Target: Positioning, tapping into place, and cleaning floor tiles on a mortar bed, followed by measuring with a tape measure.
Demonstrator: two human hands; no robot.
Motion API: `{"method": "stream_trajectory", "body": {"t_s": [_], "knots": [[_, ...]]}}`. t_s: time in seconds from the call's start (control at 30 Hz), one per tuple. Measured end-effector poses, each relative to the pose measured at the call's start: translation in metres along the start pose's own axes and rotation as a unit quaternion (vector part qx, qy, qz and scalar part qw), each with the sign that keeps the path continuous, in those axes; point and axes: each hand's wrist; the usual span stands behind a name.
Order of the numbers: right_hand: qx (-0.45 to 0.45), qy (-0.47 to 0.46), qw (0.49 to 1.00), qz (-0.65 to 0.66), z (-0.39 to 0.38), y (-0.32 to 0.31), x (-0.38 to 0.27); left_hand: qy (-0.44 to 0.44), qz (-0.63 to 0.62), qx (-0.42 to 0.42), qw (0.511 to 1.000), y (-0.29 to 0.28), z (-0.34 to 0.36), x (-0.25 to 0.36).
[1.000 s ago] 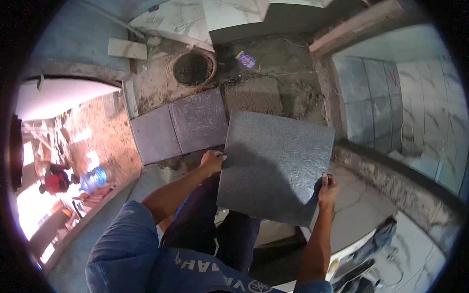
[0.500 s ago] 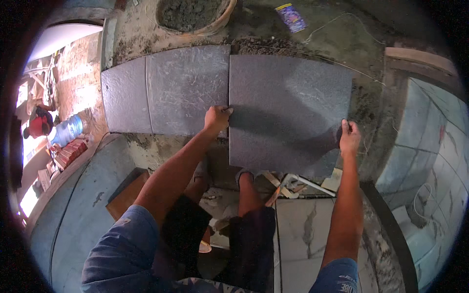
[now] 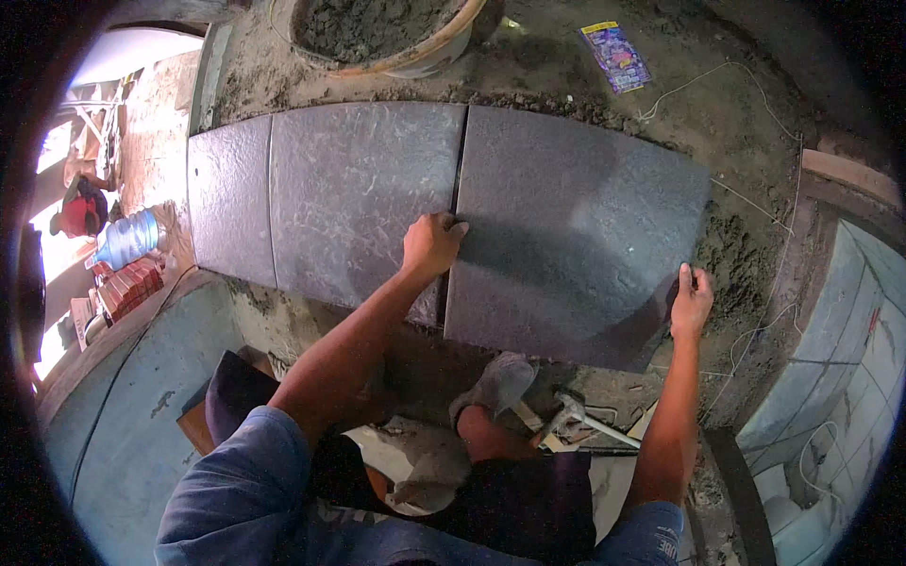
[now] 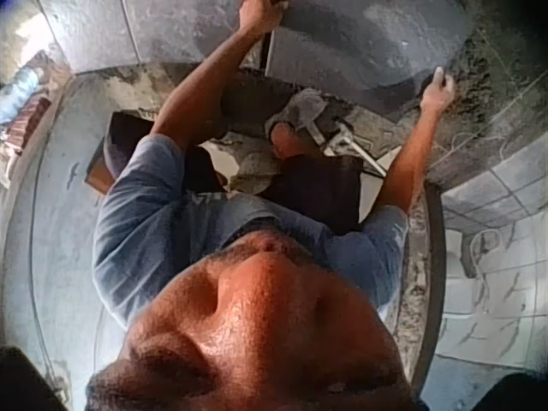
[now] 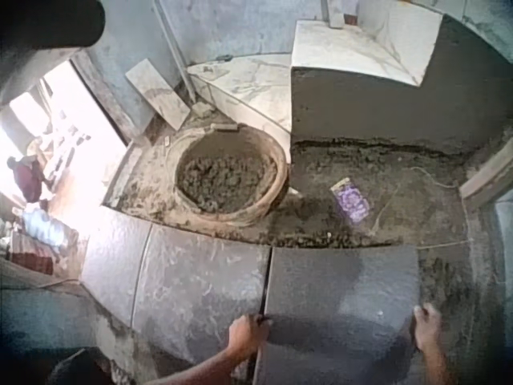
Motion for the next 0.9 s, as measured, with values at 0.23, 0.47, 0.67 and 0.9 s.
{"method": "stream_trajectory", "body": {"t_s": [0.23, 0.47, 0.67, 0.9], "knots": [[-0.014, -0.015, 0.999, 0.035, 0.003, 0.019, 0.001, 0.013, 0.011, 0.012, 1.0, 0.001, 0.005, -0.007], [-0.008, 0.007, 1.0, -0.001, 0.007, 0.029, 0.001, 0.017, 0.009, 0.051, 0.999, 0.005, 0.011, -0.009], [-0.006, 0.013, 1.0, 0.003, 0.006, 0.029, 0.002, 0.022, 0.048, 0.062, 0.997, 0.015, 0.01, -0.008], [0.008, -0.005, 1.0, -0.018, -0.001, 0.025, 0.006, 0.0, 0.037, -0.016, 0.999, 0.012, 0.004, -0.004]]}}
Point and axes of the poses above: each hand's wrist, its own z-axis towards the middle knuckle, its own y-axis out of the palm, x = y × z, and after that the axes turned 2 degrees about -x, right-handed
